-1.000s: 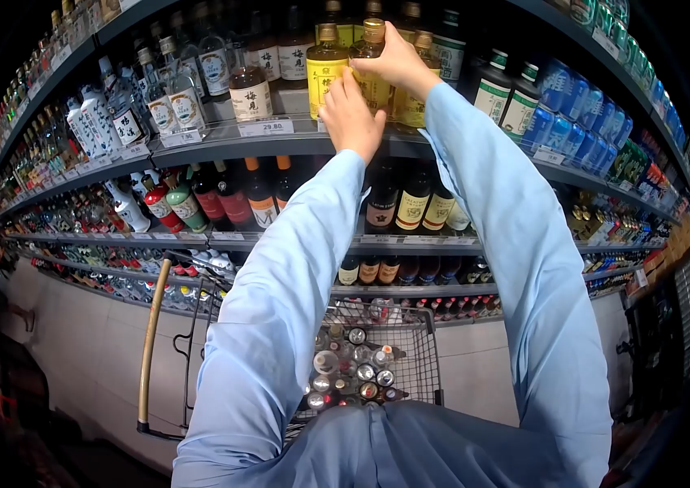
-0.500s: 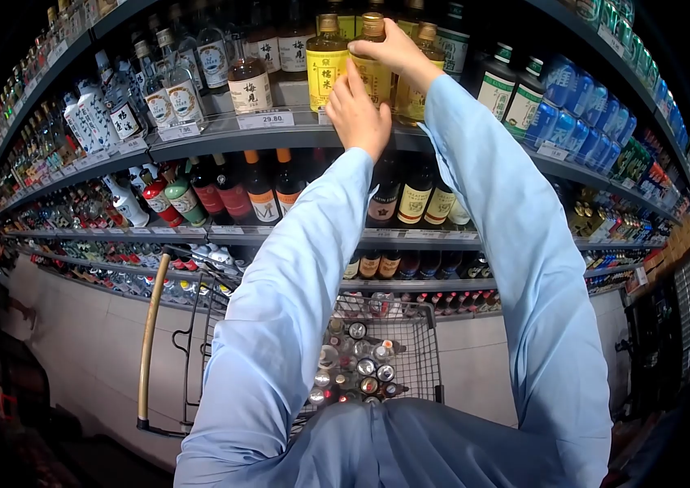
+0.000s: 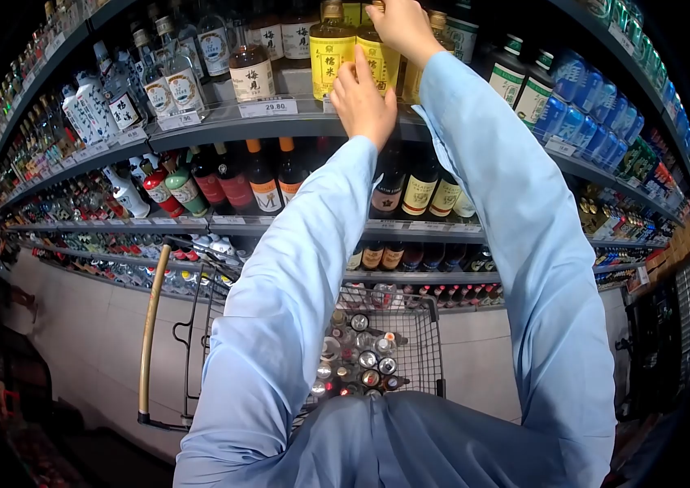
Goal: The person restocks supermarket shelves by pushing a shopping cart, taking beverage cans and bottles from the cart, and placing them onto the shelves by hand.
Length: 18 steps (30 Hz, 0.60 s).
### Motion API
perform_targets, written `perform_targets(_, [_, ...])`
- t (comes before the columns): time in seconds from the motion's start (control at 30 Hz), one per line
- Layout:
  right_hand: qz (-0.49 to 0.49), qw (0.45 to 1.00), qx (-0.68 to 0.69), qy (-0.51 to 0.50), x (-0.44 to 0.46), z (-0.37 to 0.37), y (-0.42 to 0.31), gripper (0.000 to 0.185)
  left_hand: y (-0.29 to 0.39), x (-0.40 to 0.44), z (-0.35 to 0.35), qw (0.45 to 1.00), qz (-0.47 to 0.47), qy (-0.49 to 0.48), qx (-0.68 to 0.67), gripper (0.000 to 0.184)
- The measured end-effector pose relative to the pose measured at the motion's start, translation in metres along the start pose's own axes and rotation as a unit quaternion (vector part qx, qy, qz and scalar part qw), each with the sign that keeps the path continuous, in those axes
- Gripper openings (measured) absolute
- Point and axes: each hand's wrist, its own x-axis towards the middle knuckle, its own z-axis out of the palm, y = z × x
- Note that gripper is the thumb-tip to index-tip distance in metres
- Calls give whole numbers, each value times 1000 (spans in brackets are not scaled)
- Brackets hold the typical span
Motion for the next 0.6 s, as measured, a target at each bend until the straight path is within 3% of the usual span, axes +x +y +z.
perform_targets(0.03, [-62,992,-55,-98,7,-8,2,24,-1,0,0,1000,1,-3,-3,81])
perform_targets(0.1, [-104,979,-104,-144,14,-13,3,23,-4,-1,1,1000,3,-10,-8,79])
perform_targets(0.13, [-177,944,-189,-203,18,-19,4,22,-5,-2,1,1000,10,-1,-6,76])
perform_targets(0.23, [13,986,-40,-163,18,-20,-5,23,-9,-3,0,1000,21,-11,-14,76])
perform_targets(0.33, [33,978,-45,-203,21,-24,-10,25,-11,-7,-4,999,43,-25,-21,79])
perform_targets(0.6, [53,986,-24,-158,15,-22,-10,25,-16,-9,-9,996,78,-46,-9,81])
